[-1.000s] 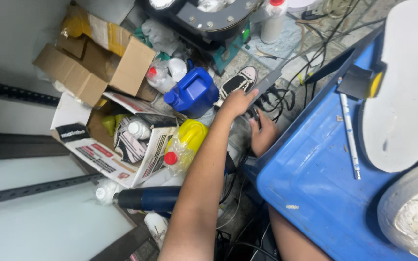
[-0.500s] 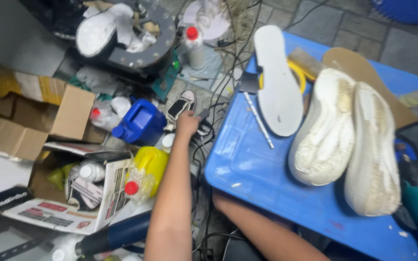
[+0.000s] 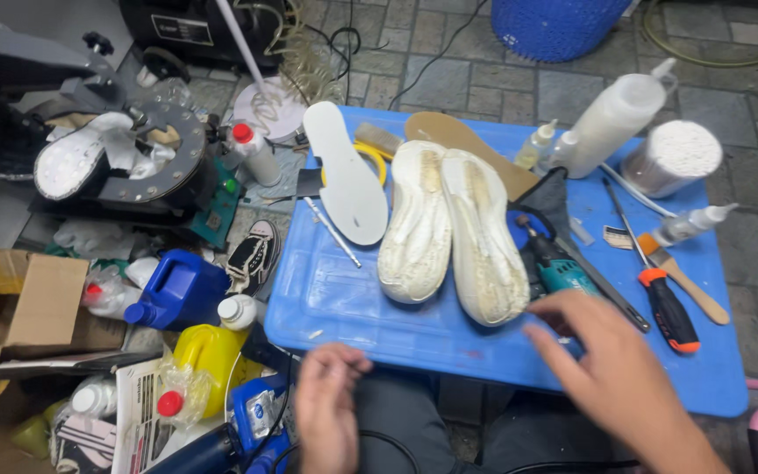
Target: The person scrapes the soles of two white shoes with a utility knife to remove old adhesive and debris. They then use a rotary tool with a grinding bit to further clean and smooth the sole surfaces, working on both shoes sequentially.
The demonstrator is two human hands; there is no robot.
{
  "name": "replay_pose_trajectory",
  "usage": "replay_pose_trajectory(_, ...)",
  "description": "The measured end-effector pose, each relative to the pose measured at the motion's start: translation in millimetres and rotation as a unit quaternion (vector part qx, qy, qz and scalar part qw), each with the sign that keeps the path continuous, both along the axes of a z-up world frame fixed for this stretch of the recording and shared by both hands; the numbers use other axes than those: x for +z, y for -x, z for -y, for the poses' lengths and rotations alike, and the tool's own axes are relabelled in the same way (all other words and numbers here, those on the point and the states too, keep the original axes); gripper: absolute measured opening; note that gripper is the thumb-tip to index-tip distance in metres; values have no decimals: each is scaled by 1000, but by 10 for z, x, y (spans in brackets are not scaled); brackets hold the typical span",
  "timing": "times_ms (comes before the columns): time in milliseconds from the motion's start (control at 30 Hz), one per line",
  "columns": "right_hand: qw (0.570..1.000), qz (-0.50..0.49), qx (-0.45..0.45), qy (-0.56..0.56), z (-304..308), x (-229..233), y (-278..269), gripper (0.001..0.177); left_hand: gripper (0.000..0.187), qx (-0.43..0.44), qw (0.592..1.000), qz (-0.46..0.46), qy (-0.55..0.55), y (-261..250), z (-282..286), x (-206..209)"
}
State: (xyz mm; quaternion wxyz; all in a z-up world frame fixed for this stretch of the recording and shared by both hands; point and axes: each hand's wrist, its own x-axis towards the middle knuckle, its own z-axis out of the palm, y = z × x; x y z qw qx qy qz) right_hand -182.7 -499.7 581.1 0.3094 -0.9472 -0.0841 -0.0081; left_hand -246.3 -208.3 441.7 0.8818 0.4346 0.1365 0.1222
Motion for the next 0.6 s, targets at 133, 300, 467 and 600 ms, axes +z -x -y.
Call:
replay_pose_trajectory(133,981,32,-71,175,331,-142,-404,70,37,-212,930,-285,99,247,978,-385)
replay_pose_trajectory(300,983,-47,-71,165,514,-365,-537,69,58,-194,920,-254,225,30,1206,-443)
replay_pose_trajectory(467,993,55,-100,38,685,-332,-451,68,56,-120,939,-241,215,-70,1260,-412)
replay_pose_trajectory(600,971,-26,-105,-213,845,-302,-523,59,57,-124,935,-251,217,22,1300,-429)
